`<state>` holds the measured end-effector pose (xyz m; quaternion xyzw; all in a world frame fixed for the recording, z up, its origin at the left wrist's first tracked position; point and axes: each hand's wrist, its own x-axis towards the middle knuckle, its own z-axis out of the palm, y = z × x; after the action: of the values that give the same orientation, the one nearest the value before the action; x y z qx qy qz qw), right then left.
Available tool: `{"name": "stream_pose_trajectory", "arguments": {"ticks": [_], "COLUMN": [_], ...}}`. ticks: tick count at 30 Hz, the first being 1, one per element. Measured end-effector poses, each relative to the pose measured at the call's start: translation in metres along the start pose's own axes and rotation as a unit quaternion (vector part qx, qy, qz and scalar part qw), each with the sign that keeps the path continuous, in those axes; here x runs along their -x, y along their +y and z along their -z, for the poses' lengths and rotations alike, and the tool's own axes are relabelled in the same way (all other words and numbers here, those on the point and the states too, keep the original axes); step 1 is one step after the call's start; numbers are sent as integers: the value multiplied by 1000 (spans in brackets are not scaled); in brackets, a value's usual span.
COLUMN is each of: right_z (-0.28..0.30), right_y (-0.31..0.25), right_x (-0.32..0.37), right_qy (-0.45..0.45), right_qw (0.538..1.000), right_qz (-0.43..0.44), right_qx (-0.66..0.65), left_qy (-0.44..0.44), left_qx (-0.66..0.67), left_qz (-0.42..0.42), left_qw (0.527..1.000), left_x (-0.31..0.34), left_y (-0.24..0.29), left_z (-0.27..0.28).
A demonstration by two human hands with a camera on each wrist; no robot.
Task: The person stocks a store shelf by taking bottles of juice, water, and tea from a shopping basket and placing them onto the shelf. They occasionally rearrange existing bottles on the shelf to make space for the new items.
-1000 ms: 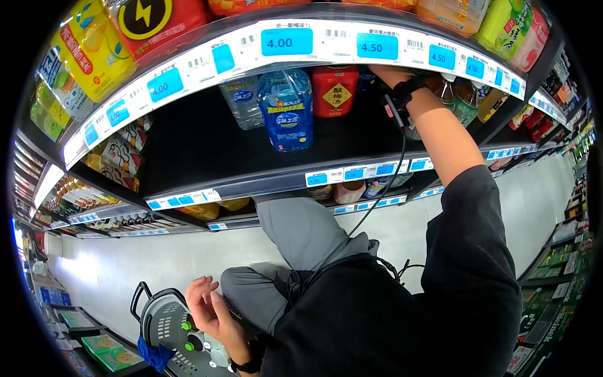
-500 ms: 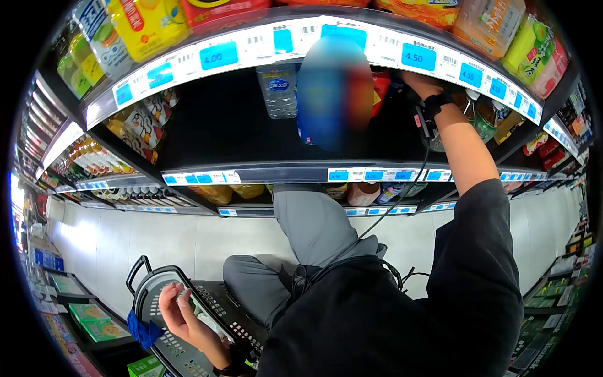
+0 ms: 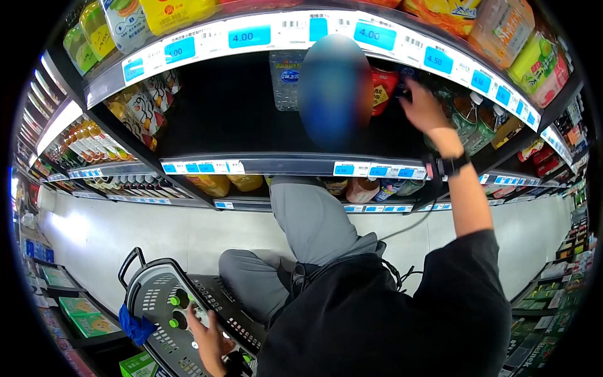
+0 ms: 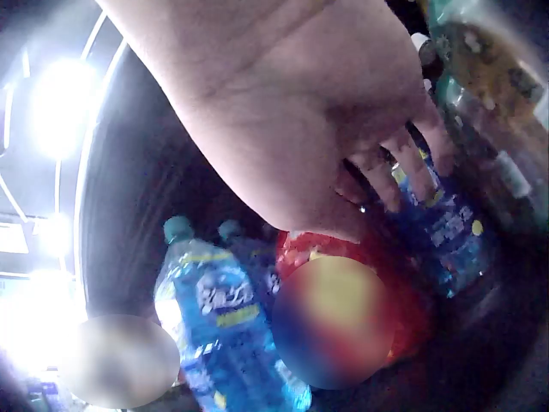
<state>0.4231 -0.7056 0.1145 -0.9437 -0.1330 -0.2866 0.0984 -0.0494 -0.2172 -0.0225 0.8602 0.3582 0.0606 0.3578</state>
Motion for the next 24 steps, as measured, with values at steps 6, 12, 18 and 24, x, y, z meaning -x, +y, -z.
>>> {"name": "stream_pose_trajectory", "arguments": {"ticks": [6, 12, 18, 24], "right_z": [32, 25, -14, -46], "right_y": [-97, -160, -237, -297], "right_x": [58, 56, 58, 78], "right_qy": [8, -32, -119, -177], "right_qw": [999, 978, 932, 889], "right_qz": [-6, 146, 247, 265], "right_qx": [-33, -143, -236, -327], "left_qy": [-41, -29, 13, -14], "left_qx": [48, 44, -33, -66], "left_qz": [66, 66, -2, 68], "left_qw": [996, 996, 999, 995], "left_x": [21, 16, 11, 7], "left_y": [-18, -31, -8, 14], "left_z": [-49, -59, -44, -23]}}
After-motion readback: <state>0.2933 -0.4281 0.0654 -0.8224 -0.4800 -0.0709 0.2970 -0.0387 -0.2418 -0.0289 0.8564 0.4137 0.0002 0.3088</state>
